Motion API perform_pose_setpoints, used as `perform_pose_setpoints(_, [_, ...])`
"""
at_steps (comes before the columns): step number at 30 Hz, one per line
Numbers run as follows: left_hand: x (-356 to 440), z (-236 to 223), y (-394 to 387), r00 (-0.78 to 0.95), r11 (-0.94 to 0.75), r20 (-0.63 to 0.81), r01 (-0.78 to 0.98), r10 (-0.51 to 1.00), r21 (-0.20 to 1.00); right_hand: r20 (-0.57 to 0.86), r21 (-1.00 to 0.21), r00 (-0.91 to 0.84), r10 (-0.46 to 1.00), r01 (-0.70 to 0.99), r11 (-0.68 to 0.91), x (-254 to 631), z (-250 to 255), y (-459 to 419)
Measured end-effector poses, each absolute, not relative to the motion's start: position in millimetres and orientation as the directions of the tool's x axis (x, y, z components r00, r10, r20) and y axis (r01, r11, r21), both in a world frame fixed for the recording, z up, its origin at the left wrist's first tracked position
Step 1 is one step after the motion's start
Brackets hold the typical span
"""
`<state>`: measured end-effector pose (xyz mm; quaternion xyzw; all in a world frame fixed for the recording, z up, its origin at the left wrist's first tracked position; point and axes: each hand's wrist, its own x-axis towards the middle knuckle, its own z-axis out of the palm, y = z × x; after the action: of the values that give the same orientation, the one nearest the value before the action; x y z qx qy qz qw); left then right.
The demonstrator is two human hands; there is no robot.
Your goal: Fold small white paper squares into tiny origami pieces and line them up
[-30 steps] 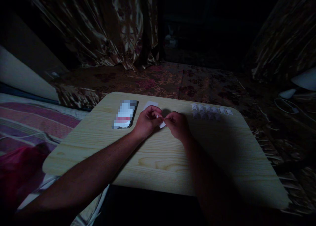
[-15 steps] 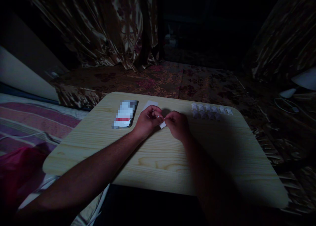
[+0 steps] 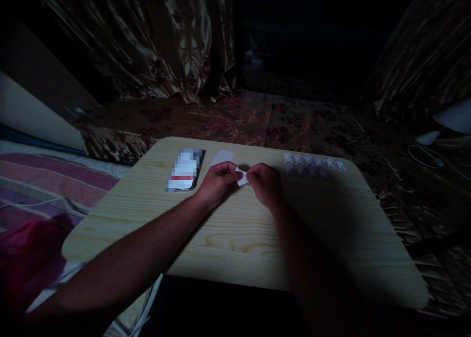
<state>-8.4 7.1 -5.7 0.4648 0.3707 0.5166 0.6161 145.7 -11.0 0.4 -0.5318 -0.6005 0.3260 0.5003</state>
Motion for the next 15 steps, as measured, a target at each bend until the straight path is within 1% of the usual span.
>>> perform_pose_setpoints(4, [-9.0, -7.2, 7.1, 0.188, -0.005, 0.054, -0.251, 0.981, 0.968, 0.239, -0.927, 0.059, 0.969, 0.309, 0.210, 146.9, -3.2, -9.7])
perform_pose_setpoints(9, [-8.7, -9.4, 6.6, 0.197, -0.034, 0.079, -0.222, 0.977, 0.974, 0.243, -0.910, 0.050, 0.969, 0.357, 0.210, 148.4, -2.3, -10.7])
perform_pose_setpoints(12, [-8.2, -9.3, 6.8, 0.193, -0.024, 0.069, -0.224, 0.979, 0.974, 0.233, -0.916, 0.059, 0.971, 0.350, 0.199, 148.1, -0.9, -11.2])
perform_pose_setpoints(15, [-8.1, -7.9, 7.0, 0.179, 0.001, 0.040, -0.227, 0.983, 0.974, 0.193, -0.938, 0.067, 0.979, 0.305, 0.164, 147.0, -1.2, -10.5])
